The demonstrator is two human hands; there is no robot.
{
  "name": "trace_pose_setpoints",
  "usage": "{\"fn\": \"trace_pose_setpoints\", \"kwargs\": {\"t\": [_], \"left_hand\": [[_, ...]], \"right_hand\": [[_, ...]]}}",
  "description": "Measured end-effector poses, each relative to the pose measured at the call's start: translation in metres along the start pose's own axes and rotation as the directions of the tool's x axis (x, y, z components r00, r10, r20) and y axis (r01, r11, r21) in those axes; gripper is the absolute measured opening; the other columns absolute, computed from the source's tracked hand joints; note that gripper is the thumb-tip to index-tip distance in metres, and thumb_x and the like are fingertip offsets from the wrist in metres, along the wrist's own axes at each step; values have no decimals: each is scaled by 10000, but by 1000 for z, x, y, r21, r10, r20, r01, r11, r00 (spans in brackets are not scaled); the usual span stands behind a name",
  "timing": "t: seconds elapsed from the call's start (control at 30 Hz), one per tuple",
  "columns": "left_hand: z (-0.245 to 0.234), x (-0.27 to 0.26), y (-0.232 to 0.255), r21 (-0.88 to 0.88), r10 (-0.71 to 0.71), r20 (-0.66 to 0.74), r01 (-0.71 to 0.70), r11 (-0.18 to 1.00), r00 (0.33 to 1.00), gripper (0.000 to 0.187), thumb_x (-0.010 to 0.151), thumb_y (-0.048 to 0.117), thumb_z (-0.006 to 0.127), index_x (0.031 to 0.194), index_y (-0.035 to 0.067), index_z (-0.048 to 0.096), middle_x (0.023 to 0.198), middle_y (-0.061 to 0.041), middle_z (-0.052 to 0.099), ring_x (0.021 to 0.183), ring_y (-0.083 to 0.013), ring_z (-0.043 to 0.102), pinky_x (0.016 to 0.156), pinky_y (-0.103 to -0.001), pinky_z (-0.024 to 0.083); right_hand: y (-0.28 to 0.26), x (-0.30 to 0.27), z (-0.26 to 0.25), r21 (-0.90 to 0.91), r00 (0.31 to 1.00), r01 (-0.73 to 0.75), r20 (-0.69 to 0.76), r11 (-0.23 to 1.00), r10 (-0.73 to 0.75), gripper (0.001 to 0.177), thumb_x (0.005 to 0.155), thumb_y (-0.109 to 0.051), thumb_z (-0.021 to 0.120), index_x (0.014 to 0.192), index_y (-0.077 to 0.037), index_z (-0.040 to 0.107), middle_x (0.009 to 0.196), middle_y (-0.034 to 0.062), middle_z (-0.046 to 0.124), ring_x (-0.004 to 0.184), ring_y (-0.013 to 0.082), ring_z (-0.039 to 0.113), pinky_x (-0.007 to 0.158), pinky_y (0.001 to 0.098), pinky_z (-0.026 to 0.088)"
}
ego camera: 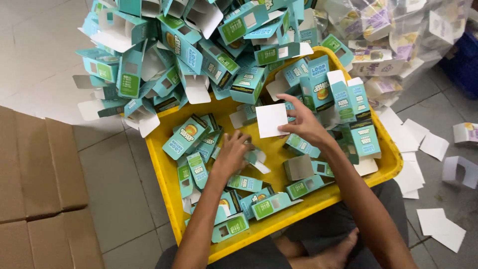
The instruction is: The person takes flat white paper inserts and folds them before placing them inside small green cardboard product boxes.
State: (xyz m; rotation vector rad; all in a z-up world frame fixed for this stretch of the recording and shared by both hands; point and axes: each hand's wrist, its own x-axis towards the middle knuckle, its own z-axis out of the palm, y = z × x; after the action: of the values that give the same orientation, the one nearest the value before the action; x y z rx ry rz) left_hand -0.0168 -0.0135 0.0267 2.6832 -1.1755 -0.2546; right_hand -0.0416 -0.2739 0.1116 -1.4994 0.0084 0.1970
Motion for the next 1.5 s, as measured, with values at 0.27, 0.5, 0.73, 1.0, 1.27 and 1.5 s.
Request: {"fn": "trace_pose_setpoints", "kwargs": {"t": [0.27, 0.5, 0.73, 1.0, 1.27, 1.5], "left_hand": [[-20, -5, 14, -619, -30, -149, -70, 782, 988, 517, 654, 113, 936, 1126, 254, 780, 1583, -163, 416, 1359, -447, 504, 1057, -576, 385], [-9, -1, 10, -802, -122, -234, -121, 585, 964, 560, 626, 239, 989, 1148, 264, 788, 1193, -82, 700, 1166, -336, 678, 1022, -481, 477], [-17, -3, 14, -738, -123, -250, -106, 667, 960, 492, 680, 209, 964, 1136, 156, 786, 1058, -144, 726, 1025, -378, 699, 934, -486, 539], [-15, -4, 15, -735, -66, -239, -136, 665, 969, 470, 693, 154, 946, 1127, 103, 773, 1075, -162, 717, 1057, -408, 681, 950, -508, 542], [-23, -2, 14, -738, -130, -254, -105, 667, 958, 510, 716, 192, 945, 1172, 89, 742, 1341, -163, 639, 1262, -426, 602, 1094, -536, 468], [-19, -1, 25, -769, -232, -306, -95, 632, 923, 535, 711, 296, 953, 1159, 95, 742, 1467, -142, 496, 1330, -354, 562, 1143, -510, 451]], "right_hand": [[64, 18, -7, -134, 996, 35, -77, 990, -46, 499, 849, 58, 748, 1302, -80, 589, 1073, 182, 668, 942, 240, 699, 710, 439, 636], [53, 10, 20, -238, 956, 208, -154, 949, -248, 340, 896, -36, 776, 1212, -58, 653, 979, 161, 737, 895, 263, 751, 721, 385, 649], [34, 7, 31, -721, 772, 486, 90, 494, -629, 417, 862, -111, 837, 1266, -120, 737, 1274, 95, 691, 1182, 327, 654, 970, 444, 559], [50, 11, 20, -698, 790, 502, 128, 512, -600, 293, 845, -116, 863, 1124, -68, 787, 1087, 115, 758, 1076, 356, 691, 946, 459, 567], [51, 10, 24, -607, 856, 416, 11, 677, -517, 67, 877, -108, 833, 914, -103, 777, 886, 57, 772, 904, 326, 743, 832, 443, 583], [53, 12, 15, -137, 953, 193, -209, 972, -218, 337, 873, -107, 844, 1127, -44, 633, 973, 90, 733, 948, 187, 721, 926, 378, 577]]}}
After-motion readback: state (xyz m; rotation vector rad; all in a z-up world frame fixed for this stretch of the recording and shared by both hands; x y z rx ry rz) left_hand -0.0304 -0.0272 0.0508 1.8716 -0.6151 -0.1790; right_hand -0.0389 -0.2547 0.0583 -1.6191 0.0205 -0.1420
